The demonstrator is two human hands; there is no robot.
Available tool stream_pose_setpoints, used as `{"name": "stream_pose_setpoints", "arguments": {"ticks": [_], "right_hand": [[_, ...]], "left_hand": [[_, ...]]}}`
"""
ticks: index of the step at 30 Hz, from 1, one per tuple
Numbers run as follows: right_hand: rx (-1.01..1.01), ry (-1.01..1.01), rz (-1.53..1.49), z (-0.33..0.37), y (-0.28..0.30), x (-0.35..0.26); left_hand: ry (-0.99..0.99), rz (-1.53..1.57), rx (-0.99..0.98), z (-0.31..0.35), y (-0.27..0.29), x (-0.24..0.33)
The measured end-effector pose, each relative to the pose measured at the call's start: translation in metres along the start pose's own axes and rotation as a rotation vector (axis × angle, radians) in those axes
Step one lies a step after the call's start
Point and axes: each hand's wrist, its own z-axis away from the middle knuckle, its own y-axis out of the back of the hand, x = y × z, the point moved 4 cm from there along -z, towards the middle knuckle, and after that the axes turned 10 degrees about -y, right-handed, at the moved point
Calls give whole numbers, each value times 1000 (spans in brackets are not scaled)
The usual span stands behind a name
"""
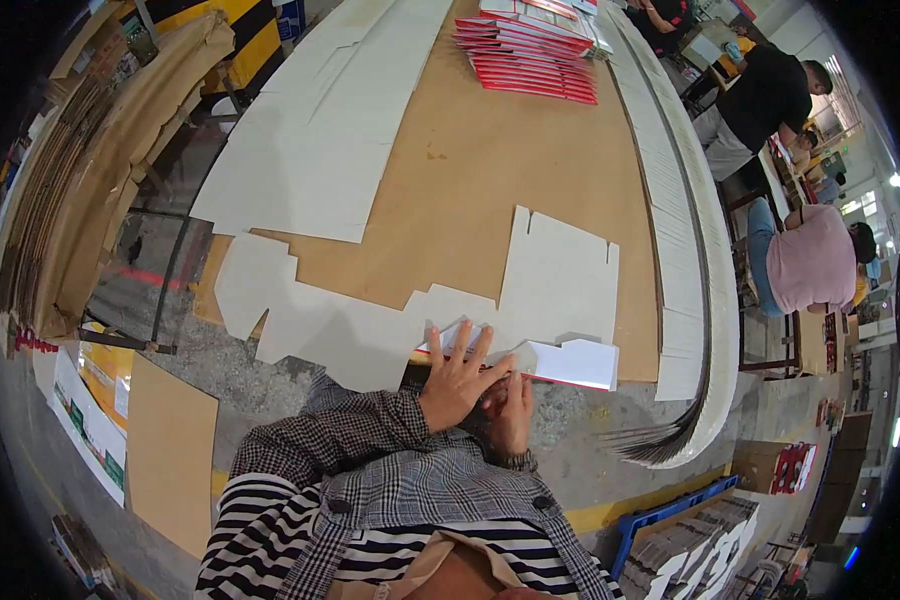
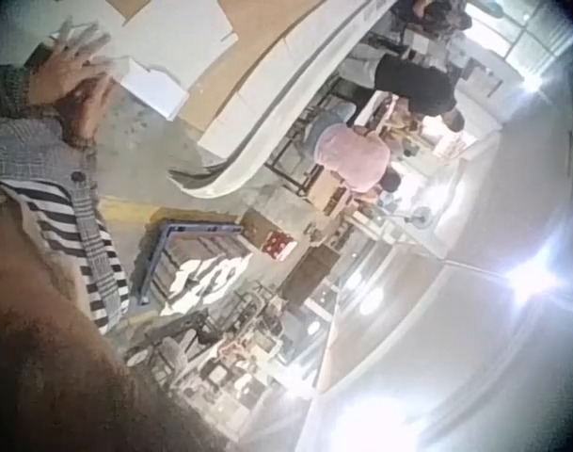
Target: Folding and stacking cardboard folders on a workbench.
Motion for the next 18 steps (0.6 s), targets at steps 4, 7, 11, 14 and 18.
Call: {"name": "stream_pose_setpoints", "arguments": {"ticks": [4,7,11,14,18], "right_hand": [[101,216,92,-9,4,-11],[299,678,331,-5,3,-30],[401,1182,1134,10,-32,-62],[-37,1089,1253,-3,-57,-60],[-347,950,1238,-27,-42,-68]], "left_hand": [[-16,55,4,0,8,1],[48,331,16,0,14,-1],[45,435,182,4,21,-10],[-105,296,-9,6,41,-1],[112,720,-196,41,45,-13]]}}
